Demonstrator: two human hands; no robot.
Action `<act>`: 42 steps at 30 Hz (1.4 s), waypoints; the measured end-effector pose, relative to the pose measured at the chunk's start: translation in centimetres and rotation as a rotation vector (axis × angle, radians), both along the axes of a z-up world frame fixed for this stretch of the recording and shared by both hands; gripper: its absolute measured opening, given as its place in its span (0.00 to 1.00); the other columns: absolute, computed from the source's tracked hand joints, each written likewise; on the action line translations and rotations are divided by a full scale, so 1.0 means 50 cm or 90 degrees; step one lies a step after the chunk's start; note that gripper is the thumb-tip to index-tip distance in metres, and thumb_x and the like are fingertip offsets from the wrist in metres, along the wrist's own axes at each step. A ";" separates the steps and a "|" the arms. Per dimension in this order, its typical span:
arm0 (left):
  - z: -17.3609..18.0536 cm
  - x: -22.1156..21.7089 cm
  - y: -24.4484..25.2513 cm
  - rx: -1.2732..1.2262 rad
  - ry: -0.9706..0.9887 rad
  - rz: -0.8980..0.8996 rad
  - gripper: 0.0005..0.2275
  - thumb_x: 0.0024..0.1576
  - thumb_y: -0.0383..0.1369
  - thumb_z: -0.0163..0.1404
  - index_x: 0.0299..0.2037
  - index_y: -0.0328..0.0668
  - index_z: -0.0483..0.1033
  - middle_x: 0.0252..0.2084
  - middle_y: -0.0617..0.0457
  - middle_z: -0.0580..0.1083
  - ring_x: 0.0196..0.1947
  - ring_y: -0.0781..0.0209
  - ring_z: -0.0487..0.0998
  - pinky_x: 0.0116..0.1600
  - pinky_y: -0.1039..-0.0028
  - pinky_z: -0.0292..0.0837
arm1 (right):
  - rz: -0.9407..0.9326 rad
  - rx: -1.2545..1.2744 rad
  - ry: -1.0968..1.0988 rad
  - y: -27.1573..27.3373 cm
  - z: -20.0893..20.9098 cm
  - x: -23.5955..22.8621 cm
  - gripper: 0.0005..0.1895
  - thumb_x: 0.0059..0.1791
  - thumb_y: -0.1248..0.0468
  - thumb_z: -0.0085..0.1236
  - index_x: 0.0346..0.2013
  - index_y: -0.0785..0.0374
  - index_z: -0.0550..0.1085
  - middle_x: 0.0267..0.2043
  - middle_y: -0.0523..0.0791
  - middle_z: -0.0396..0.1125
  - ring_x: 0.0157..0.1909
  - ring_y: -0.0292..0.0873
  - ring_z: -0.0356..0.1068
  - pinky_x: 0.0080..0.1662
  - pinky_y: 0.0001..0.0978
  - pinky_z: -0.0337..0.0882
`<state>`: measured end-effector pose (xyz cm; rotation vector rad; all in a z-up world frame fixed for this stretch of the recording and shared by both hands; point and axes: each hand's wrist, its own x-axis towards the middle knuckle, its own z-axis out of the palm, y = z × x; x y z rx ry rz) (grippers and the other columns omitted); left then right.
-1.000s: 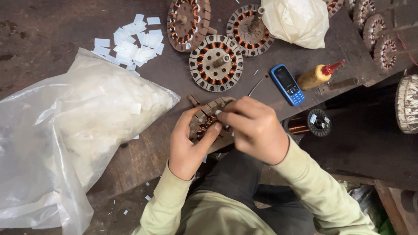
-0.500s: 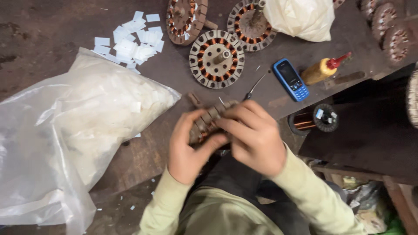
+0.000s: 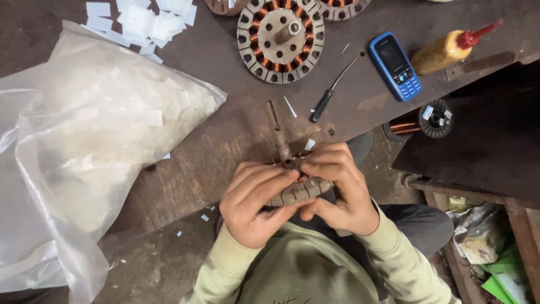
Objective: The person assembles small white insulating pieces onto a circular copper-wound stator, using a screwdriver to press and adjust the pieces into place. The person handles multiple stators and insulating pieces, placing finished units on the table.
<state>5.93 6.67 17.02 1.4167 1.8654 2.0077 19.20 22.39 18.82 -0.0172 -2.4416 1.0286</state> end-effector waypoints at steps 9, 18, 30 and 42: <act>-0.019 0.008 -0.011 -0.012 0.036 -0.028 0.20 0.48 0.32 0.66 0.50 0.38 0.79 0.46 0.50 0.78 0.45 0.52 0.80 0.52 0.61 0.73 | 0.021 -0.032 0.082 0.000 -0.043 0.016 0.33 0.48 0.42 0.63 0.56 0.63 0.68 0.52 0.48 0.65 0.55 0.50 0.66 0.60 0.52 0.71; -0.021 0.019 -0.007 -0.013 0.044 0.008 0.19 0.48 0.33 0.66 0.49 0.39 0.80 0.45 0.51 0.78 0.43 0.55 0.79 0.50 0.63 0.72 | 0.010 -0.020 0.096 -0.007 -0.051 0.018 0.33 0.49 0.41 0.58 0.56 0.63 0.69 0.52 0.48 0.66 0.55 0.50 0.67 0.60 0.52 0.72; 0.023 -0.017 0.000 -0.079 -0.003 -0.040 0.17 0.50 0.28 0.65 0.48 0.37 0.77 0.47 0.47 0.78 0.46 0.49 0.79 0.52 0.65 0.71 | 0.009 -0.032 -0.046 0.010 0.014 -0.009 0.33 0.47 0.48 0.70 0.55 0.68 0.69 0.52 0.51 0.65 0.54 0.51 0.66 0.57 0.43 0.67; 0.038 0.013 0.009 -0.110 -0.012 0.035 0.16 0.53 0.25 0.62 0.51 0.34 0.75 0.50 0.44 0.77 0.49 0.45 0.78 0.55 0.64 0.74 | -0.106 -0.229 -0.018 -0.029 -0.004 -0.023 0.18 0.52 0.66 0.51 0.58 0.65 0.72 0.61 0.50 0.61 0.70 0.49 0.57 0.73 0.40 0.56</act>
